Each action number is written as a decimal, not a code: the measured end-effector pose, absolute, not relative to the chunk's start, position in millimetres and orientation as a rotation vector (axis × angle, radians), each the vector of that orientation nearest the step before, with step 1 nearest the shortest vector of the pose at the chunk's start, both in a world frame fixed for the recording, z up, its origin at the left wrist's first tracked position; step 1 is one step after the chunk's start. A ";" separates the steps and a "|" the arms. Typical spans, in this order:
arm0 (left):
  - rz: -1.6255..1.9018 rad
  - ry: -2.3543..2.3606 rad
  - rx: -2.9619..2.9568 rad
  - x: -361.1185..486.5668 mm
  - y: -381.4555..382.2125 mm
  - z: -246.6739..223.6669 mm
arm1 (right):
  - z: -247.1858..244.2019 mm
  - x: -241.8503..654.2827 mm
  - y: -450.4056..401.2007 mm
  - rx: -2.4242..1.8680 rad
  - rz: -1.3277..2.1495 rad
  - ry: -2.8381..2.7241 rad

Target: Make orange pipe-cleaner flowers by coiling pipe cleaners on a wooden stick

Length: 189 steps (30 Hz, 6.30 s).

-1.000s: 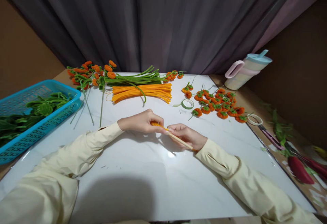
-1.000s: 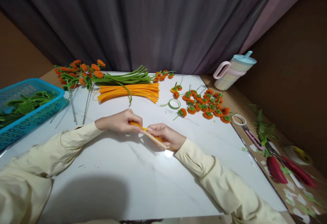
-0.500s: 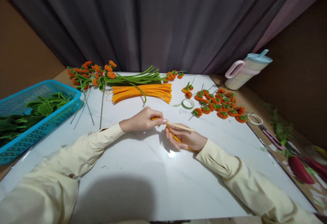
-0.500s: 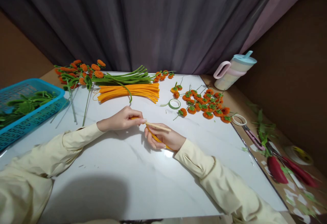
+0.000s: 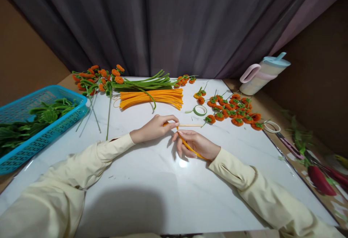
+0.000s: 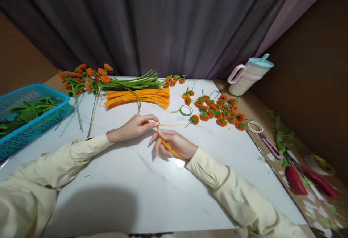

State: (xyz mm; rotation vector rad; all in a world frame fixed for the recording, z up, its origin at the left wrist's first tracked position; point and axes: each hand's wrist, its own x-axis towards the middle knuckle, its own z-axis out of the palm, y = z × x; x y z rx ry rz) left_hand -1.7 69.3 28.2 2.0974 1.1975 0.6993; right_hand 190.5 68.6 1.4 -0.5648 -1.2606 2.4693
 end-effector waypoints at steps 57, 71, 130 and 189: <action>0.093 0.813 2.042 -9.2 59.8 69.3 | -2.8 200.7 74.6 -0.431 2.641 -1.217; 0.413 0.978 2.087 -1.9 52.3 65.3 | 0.0 198.3 72.0 -0.555 2.552 -1.315; 0.229 1.183 2.130 -10.7 70.6 51.7 | 2.2 194.8 73.3 -0.533 2.573 -1.351; 0.343 0.976 2.011 -1.0 53.5 61.5 | -1.4 201.0 70.3 -0.533 2.547 -1.217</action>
